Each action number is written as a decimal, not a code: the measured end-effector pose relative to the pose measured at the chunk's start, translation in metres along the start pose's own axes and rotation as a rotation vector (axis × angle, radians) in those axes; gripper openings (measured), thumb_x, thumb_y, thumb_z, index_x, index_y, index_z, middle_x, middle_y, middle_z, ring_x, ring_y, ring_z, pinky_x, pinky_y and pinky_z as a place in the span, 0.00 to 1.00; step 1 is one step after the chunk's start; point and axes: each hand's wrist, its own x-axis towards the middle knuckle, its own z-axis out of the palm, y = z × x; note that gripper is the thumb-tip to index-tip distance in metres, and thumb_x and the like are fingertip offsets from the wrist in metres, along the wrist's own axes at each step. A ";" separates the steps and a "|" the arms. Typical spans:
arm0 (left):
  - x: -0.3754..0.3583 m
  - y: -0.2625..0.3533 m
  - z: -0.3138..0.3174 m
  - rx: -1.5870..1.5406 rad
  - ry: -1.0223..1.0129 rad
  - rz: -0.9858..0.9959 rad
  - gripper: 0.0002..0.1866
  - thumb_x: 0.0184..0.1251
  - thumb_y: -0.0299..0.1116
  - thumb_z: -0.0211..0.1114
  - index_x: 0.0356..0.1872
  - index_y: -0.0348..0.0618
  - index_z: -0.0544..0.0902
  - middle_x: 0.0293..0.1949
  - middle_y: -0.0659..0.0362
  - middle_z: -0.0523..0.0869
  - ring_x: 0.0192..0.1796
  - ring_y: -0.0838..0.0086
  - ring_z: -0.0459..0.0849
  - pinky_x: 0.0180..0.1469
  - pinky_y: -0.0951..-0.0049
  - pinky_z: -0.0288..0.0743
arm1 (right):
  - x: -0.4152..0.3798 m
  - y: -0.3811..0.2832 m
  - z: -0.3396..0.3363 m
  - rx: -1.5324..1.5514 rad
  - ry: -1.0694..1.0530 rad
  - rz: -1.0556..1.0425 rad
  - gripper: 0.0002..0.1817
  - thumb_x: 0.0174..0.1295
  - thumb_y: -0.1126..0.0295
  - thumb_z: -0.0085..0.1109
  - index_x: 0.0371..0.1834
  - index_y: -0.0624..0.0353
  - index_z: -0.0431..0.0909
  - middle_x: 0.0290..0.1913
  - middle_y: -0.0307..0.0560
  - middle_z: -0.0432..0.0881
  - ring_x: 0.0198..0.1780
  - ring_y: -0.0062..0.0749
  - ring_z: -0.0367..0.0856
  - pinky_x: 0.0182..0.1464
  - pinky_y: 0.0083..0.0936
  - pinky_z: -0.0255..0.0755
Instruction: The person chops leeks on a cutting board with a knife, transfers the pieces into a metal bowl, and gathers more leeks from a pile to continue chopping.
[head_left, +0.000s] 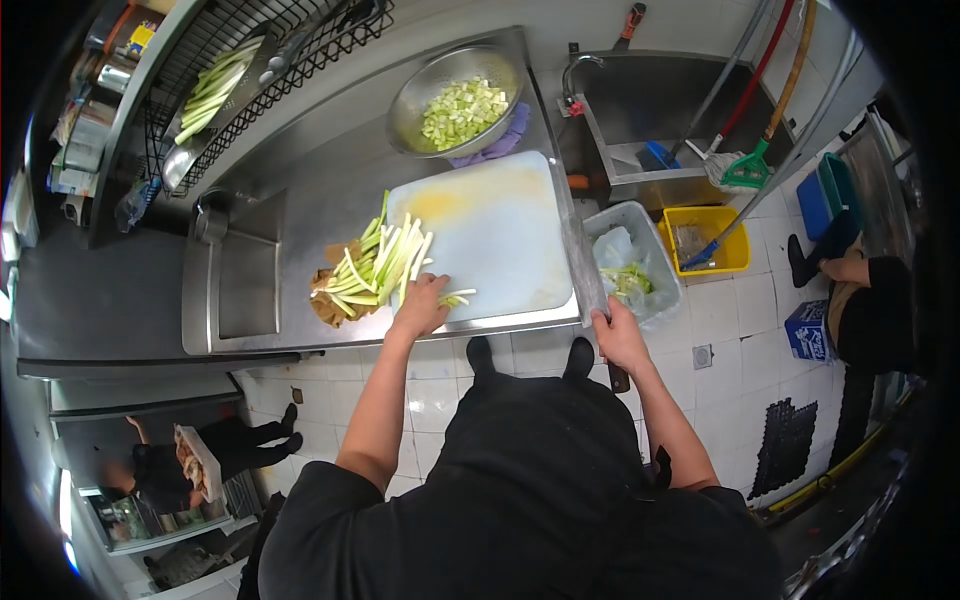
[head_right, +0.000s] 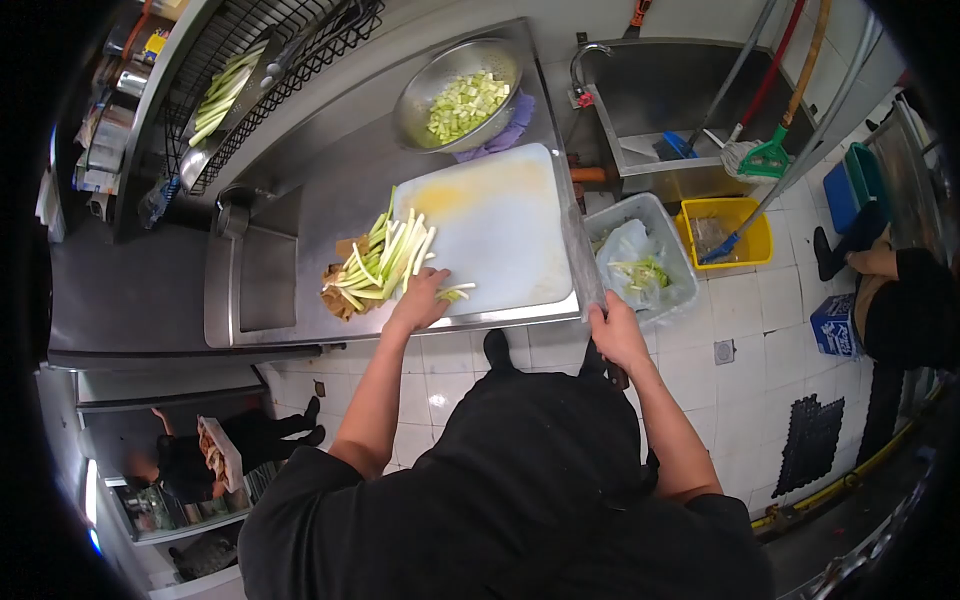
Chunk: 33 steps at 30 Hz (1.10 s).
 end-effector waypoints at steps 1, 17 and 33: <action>-0.001 0.003 0.002 -0.001 -0.002 -0.003 0.21 0.63 0.26 0.65 0.59 0.44 0.84 0.57 0.45 0.82 0.58 0.44 0.78 0.64 0.52 0.73 | -0.001 0.002 -0.007 0.019 -0.003 0.015 0.17 0.74 0.66 0.53 0.51 0.73 0.70 0.19 0.49 0.77 0.13 0.31 0.75 0.16 0.33 0.68; 0.096 0.161 0.077 -0.195 0.202 0.117 0.10 0.63 0.24 0.63 0.44 0.37 0.87 0.44 0.42 0.85 0.47 0.43 0.81 0.54 0.50 0.78 | -0.025 0.028 -0.074 0.174 0.114 0.066 0.10 0.75 0.68 0.51 0.51 0.64 0.70 0.19 0.41 0.72 0.13 0.26 0.72 0.14 0.29 0.68; 0.089 0.104 0.003 -0.021 -0.050 0.047 0.20 0.58 0.36 0.76 0.53 0.48 0.88 0.57 0.52 0.83 0.62 0.52 0.78 0.65 0.52 0.73 | -0.026 0.019 -0.042 -0.188 0.278 -0.355 0.14 0.74 0.65 0.56 0.50 0.68 0.72 0.27 0.63 0.83 0.29 0.58 0.85 0.31 0.48 0.75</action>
